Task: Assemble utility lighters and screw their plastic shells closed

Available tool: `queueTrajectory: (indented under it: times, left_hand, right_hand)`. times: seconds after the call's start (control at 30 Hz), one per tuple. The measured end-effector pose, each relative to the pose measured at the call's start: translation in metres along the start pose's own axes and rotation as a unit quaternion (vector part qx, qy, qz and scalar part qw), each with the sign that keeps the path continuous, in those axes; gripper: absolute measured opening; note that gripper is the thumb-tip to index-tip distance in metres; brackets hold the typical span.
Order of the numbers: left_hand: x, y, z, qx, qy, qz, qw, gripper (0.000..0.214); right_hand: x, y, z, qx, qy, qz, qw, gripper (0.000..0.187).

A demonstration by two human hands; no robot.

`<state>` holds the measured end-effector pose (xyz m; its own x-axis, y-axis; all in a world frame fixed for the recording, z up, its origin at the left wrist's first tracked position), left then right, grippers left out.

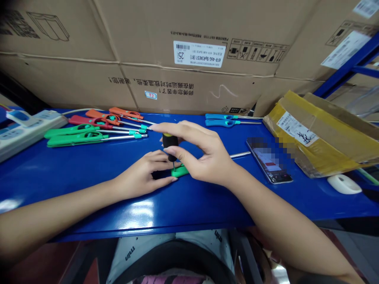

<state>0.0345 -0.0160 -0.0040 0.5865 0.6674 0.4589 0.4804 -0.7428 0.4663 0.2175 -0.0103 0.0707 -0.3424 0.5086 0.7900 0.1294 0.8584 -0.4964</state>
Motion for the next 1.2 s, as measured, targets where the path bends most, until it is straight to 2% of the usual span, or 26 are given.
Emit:
queueTrajectory:
  times: [0.07, 0.13, 0.3, 0.47, 0.53, 0.67, 0.73, 0.8, 0.87, 0.97, 1.03, 1.1, 1.2]
  left_hand:
    - [-0.0003, 0.0002, 0.0006, -0.003, 0.004, 0.002, 1.000, 0.026]
    - [0.0000, 0.0009, 0.0006, -0.005, 0.001, 0.000, 1.000, 0.026]
    - [0.0008, 0.0014, 0.0002, 0.006, -0.014, -0.008, 1.000, 0.028]
    - [-0.0007, -0.0003, 0.0006, 0.005, 0.006, -0.004, 1.000, 0.027]
    - [-0.0006, -0.0002, 0.0005, 0.002, 0.005, -0.003, 1.000, 0.027]
    - [-0.0004, 0.0002, 0.0008, 0.007, -0.005, -0.006, 1.000, 0.029]
    - [-0.0007, -0.0001, 0.0012, 0.009, 0.001, -0.006, 1.000, 0.029]
    - [-0.0009, -0.0005, 0.0016, 0.007, 0.007, -0.007, 1.000, 0.028]
    - [-0.0007, -0.0004, 0.0016, 0.002, 0.010, -0.009, 1.000, 0.027]
    - [0.0001, 0.0000, 0.0011, -0.002, 0.009, -0.013, 1.000, 0.028]
    - [0.0003, -0.0002, 0.0013, -0.004, 0.010, -0.012, 1.000, 0.029]
    - [-0.0001, -0.0009, 0.0020, -0.006, 0.015, -0.010, 1.000, 0.028]
    - [-0.0010, -0.0022, 0.0024, -0.002, 0.023, -0.010, 1.000, 0.027]
  right_hand:
    - [0.0008, -0.0005, -0.0016, -0.047, 0.043, -0.039, 0.997, 0.035]
    - [0.0014, -0.0010, -0.0031, -0.070, 0.055, -0.057, 0.994, 0.033]
    - [0.0011, 0.0001, -0.0024, -0.013, -0.031, -0.010, 0.999, 0.041]
    - [0.0012, 0.0007, -0.0035, -0.075, 0.062, -0.064, 0.993, 0.034]
    - [0.0002, 0.0006, -0.0025, -0.087, 0.063, -0.078, 0.991, 0.036]
    - [-0.0028, 0.0034, 0.0021, -0.023, 0.002, -0.022, 0.999, 0.045]
    - [-0.0030, 0.0048, 0.0019, -0.015, 0.024, -0.018, 0.999, 0.045]
    - [-0.0020, 0.0047, 0.0002, -0.040, 0.060, -0.049, 0.996, 0.044]
    - [-0.0010, 0.0040, -0.0005, -0.058, 0.063, -0.071, 0.994, 0.042]
    - [-0.0015, 0.0050, 0.0017, -0.017, 0.005, -0.018, 1.000, 0.041]
    - [-0.0034, 0.0061, 0.0033, 0.022, -0.007, 0.020, 1.000, 0.042]
    - [-0.0048, 0.0071, 0.0034, 0.023, 0.023, 0.024, 0.999, 0.040]
    - [-0.0046, 0.0071, 0.0022, -0.024, 0.064, -0.008, 0.998, 0.036]
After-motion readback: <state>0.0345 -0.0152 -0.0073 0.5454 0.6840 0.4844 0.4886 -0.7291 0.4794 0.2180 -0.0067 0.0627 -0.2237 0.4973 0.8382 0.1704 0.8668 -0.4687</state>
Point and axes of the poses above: each hand's wrist, its own x-axis towards the middle knuckle, its own z-axis out of the palm, y = z × x, the point moved 3 cm from there along x, towards the middle knuckle, and after that the axes turned 9 degrees about y, right-handed, at the moved point
